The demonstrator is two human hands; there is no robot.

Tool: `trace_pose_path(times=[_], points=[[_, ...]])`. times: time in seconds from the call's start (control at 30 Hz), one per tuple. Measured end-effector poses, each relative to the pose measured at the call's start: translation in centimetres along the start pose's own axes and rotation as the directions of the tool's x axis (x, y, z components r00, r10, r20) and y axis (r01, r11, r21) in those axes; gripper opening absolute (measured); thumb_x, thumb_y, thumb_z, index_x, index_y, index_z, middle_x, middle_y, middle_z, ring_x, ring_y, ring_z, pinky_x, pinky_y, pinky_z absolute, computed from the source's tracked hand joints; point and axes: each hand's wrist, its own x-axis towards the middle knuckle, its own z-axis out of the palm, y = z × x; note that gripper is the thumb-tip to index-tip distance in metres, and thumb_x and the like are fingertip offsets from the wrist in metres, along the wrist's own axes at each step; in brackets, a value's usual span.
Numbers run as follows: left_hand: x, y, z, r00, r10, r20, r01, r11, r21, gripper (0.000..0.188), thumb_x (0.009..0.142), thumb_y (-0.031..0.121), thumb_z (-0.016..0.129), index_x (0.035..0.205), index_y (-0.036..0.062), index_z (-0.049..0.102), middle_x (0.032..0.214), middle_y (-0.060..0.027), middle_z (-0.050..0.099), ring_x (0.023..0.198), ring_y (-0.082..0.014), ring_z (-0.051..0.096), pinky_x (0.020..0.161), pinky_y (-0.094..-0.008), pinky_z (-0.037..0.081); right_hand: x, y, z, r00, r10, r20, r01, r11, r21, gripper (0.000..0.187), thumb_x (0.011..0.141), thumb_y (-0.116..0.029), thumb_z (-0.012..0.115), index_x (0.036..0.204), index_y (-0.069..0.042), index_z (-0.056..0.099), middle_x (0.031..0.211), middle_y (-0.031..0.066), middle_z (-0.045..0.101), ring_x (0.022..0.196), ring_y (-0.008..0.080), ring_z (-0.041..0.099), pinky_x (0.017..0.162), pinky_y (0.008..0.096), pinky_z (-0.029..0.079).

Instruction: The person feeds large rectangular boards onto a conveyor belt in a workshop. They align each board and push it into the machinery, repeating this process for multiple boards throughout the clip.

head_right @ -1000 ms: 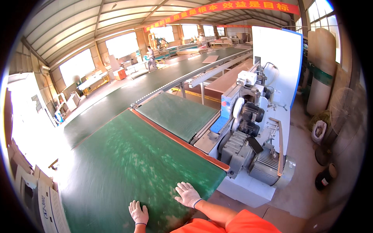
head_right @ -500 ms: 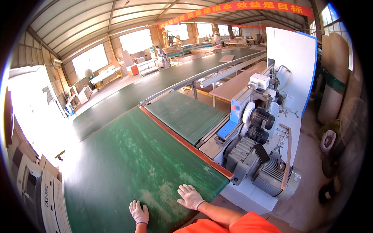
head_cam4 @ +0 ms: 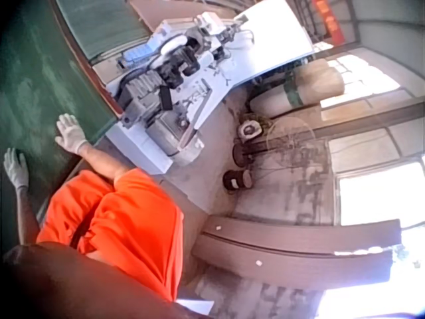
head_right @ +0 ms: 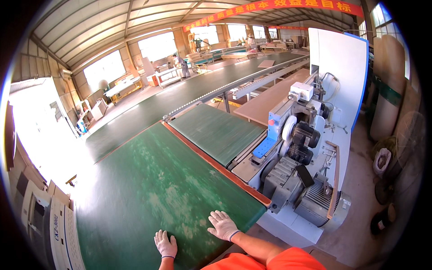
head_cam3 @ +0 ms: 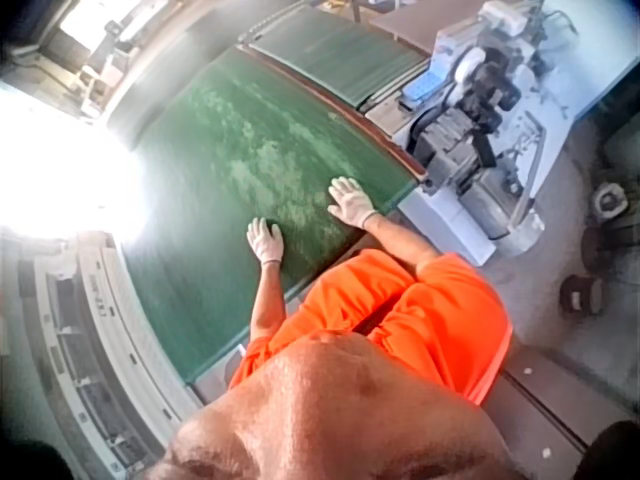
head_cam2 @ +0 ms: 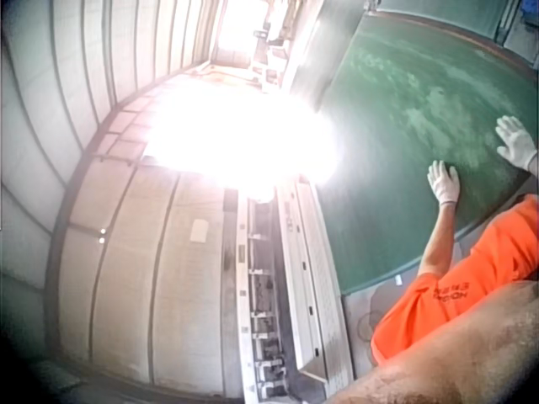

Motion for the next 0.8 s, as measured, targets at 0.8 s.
trace_pose_path(times=[0.8], points=[[0.63, 0.09, 0.08, 0.999, 0.016, 0.039, -0.016, 1.000, 0.020, 0.053, 0.100, 0.030, 0.069, 0.141, -0.0030, 0.066, 0.160, -0.0253, 0.057, 0.154, -0.0484, 0.045, 0.133, -0.0587, 0.028, 0.18, 0.12, -0.43, 1.000, 0.011, -0.023, -0.010, 0.999, 0.036, 0.071, 0.105, -0.052, 0.065, 0.153, 0.001, 0.060, 0.167, 0.0231, 0.051, 0.159, 0.0409, 0.042, 0.133, 0.0535, 0.030]])
